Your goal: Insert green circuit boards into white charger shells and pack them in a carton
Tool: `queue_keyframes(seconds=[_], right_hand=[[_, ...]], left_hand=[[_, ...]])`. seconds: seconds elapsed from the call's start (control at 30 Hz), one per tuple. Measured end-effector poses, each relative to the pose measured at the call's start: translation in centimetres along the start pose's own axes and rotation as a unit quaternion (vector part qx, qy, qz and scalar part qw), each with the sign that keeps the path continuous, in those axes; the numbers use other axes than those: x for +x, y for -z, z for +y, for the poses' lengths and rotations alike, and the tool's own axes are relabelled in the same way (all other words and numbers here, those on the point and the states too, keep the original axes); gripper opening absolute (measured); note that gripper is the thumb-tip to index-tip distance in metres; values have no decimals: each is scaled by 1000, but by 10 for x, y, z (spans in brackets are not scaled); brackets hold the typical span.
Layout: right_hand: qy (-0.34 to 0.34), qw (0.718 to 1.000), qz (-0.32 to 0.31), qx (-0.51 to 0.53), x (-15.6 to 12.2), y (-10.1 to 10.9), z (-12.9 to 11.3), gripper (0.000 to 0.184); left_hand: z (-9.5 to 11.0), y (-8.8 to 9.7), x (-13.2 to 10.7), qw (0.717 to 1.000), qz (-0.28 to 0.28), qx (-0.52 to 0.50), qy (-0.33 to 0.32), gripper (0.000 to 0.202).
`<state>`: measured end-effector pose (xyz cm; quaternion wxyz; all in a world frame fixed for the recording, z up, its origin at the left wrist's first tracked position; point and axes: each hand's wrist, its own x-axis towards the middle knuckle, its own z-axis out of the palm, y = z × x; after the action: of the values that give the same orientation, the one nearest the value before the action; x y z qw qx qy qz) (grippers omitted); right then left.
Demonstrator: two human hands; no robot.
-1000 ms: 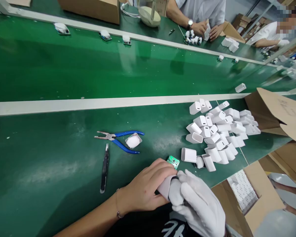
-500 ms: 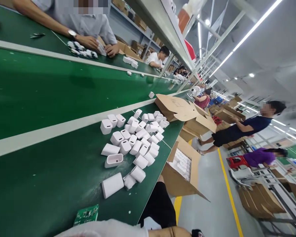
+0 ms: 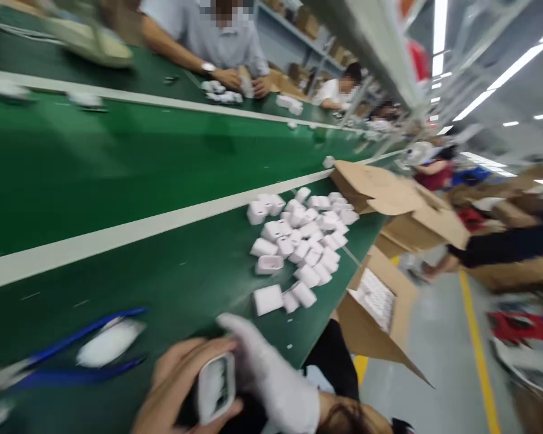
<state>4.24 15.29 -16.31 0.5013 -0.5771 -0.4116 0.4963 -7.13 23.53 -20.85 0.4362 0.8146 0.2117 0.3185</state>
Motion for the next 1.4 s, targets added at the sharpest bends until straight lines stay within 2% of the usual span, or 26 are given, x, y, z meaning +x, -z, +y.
queue_keyframes(seconds=[0.07,0.17,0.3,0.4,0.47,0.57,0.77,0.87,0.97,1.07,1.23,1.33,1.4], right_hand=[[28,999,38,26,-3,-3,-6,68],[15,999,49,13,0,-4,-13,46],[31,992,78,-96,1,-12,-21,41],[-11,988,86,-125,2,-22,-22,64],[-52,987,78,-132,3,-27,-23,68],[-46,987,66,-142,4,-27,-24,59],[3,989,53,-140,10,-19,-26,22],[16,991,31,-126,14,-12,-23,23],[49,993,17,-109,18,-1,-19,33],[26,998,-17,-63,20,5,-19,34],[-36,997,-29,-54,20,-5,-28,21],[-34,995,-6,-96,18,-11,-30,18],[-26,993,3,-116,18,-11,-31,19]], left_hand=[[10,21,-8,1000,3,5,27,42],[21,32,-2,998,9,-30,47,42],[26,29,4,997,29,-38,59,40],[27,27,3,998,41,-23,38,35],[27,28,2,999,39,-15,30,34],[27,28,2,999,35,-6,40,36],[26,28,1,999,23,-18,33,36],[26,29,1,998,12,-35,57,34],[26,31,0,995,-7,-58,83,43],[25,31,0,993,-10,-69,94,47],[27,31,4,996,-15,-57,64,37],[30,32,6,997,-37,-44,60,26],[30,32,6,996,-39,-52,68,26]])
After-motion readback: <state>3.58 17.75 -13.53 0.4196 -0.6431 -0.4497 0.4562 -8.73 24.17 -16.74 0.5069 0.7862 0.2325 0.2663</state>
